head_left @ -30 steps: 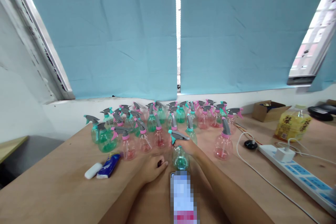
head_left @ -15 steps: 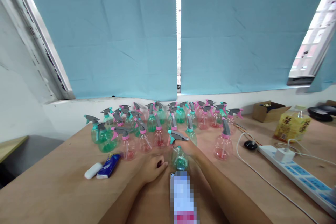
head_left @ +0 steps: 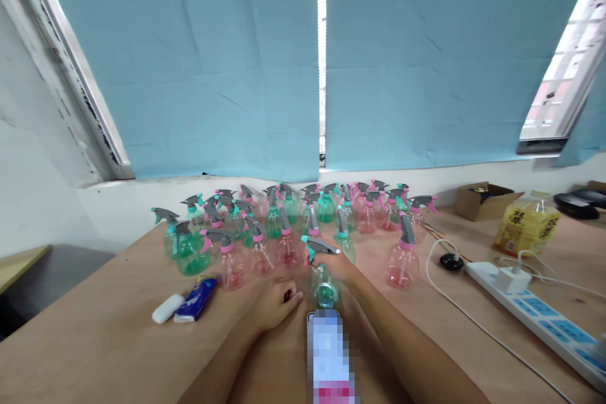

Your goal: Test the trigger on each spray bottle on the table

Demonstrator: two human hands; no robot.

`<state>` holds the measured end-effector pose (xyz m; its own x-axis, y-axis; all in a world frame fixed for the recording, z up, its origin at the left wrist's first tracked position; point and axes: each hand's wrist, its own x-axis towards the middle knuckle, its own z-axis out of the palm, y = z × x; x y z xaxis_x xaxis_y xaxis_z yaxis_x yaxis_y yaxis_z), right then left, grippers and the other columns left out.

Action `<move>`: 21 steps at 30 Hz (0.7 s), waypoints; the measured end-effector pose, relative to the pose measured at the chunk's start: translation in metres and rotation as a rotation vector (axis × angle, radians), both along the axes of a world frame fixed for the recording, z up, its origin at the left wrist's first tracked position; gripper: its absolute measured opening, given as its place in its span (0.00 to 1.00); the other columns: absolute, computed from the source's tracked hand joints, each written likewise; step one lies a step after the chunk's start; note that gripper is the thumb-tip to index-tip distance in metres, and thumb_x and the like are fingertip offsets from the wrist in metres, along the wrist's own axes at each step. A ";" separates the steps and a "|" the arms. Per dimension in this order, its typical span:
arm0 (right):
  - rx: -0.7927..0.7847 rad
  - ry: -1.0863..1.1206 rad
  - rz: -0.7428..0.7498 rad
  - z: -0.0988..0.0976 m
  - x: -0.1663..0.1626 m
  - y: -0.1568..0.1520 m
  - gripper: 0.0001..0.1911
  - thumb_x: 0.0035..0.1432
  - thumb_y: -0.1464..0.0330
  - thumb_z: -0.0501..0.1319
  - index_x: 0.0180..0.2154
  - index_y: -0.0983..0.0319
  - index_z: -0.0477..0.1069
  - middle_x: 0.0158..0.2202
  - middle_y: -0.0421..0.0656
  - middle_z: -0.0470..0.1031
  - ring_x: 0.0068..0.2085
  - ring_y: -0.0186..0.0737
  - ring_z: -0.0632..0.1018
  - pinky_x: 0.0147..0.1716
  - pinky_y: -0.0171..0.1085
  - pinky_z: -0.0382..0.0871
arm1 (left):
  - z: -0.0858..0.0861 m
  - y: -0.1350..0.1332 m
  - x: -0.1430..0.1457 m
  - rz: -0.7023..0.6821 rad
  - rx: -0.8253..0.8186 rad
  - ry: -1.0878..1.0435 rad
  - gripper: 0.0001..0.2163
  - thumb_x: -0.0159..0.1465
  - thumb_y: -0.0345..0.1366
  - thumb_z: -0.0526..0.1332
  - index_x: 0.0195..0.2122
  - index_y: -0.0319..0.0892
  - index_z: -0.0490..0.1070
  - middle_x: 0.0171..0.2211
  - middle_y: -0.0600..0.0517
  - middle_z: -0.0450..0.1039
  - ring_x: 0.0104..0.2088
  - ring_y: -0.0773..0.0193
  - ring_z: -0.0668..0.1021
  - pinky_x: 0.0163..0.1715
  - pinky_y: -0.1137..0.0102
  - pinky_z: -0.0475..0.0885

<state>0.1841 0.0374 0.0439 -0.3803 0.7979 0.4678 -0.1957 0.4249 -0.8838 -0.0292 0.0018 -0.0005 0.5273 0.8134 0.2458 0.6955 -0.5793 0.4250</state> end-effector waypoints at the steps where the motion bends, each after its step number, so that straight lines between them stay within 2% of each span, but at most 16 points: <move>1: 0.003 -0.006 -0.013 -0.001 -0.001 -0.001 0.13 0.42 0.73 0.56 0.31 0.59 0.76 0.25 0.38 0.73 0.29 0.38 0.71 0.32 0.37 0.66 | 0.000 0.000 0.000 0.000 -0.003 -0.002 0.16 0.67 0.44 0.54 0.24 0.42 0.62 0.24 0.55 0.68 0.27 0.66 0.69 0.28 0.70 0.57; 5: 0.044 -0.010 -0.157 -0.005 -0.001 -0.006 0.14 0.44 0.72 0.57 0.34 0.58 0.75 0.24 0.37 0.70 0.28 0.37 0.69 0.32 0.36 0.64 | 0.003 -0.001 0.001 0.007 -0.012 0.002 0.16 0.67 0.45 0.54 0.24 0.42 0.62 0.24 0.55 0.68 0.28 0.65 0.69 0.29 0.70 0.58; 8: 0.133 -0.019 -0.310 -0.005 0.004 -0.017 0.15 0.45 0.72 0.57 0.37 0.58 0.73 0.27 0.37 0.70 0.29 0.38 0.68 0.31 0.36 0.63 | 0.005 -0.001 0.001 0.005 -0.021 0.011 0.17 0.67 0.46 0.54 0.24 0.42 0.62 0.24 0.55 0.69 0.28 0.65 0.69 0.29 0.70 0.58; 11: 0.193 -0.004 -0.423 0.001 0.018 -0.033 0.14 0.46 0.73 0.56 0.38 0.58 0.69 0.28 0.37 0.69 0.29 0.38 0.69 0.31 0.36 0.62 | 0.006 0.000 0.000 0.000 -0.035 0.013 0.17 0.67 0.46 0.54 0.25 0.42 0.62 0.24 0.55 0.69 0.27 0.65 0.69 0.28 0.70 0.57; 15: 0.156 0.158 -0.594 0.016 0.045 -0.051 0.08 0.54 0.68 0.55 0.39 0.58 0.65 0.29 0.38 0.69 0.30 0.39 0.72 0.32 0.37 0.65 | 0.004 0.002 -0.001 0.012 -0.038 0.027 0.17 0.67 0.46 0.54 0.24 0.42 0.61 0.24 0.56 0.68 0.27 0.65 0.69 0.28 0.71 0.56; 17: 0.133 0.118 -0.729 0.024 0.059 -0.053 0.06 0.57 0.65 0.55 0.37 0.58 0.65 0.27 0.38 0.69 0.30 0.39 0.73 0.32 0.37 0.65 | 0.004 0.002 0.000 0.015 -0.044 0.032 0.17 0.67 0.46 0.53 0.24 0.42 0.61 0.24 0.56 0.67 0.27 0.65 0.69 0.28 0.71 0.56; 21: 0.154 -0.070 -1.014 0.038 0.077 -0.050 0.09 0.56 0.63 0.59 0.36 0.60 0.70 0.28 0.39 0.72 0.29 0.39 0.71 0.30 0.35 0.63 | 0.005 0.002 0.000 0.010 -0.048 0.029 0.17 0.68 0.45 0.53 0.24 0.42 0.60 0.24 0.56 0.66 0.27 0.65 0.69 0.28 0.71 0.57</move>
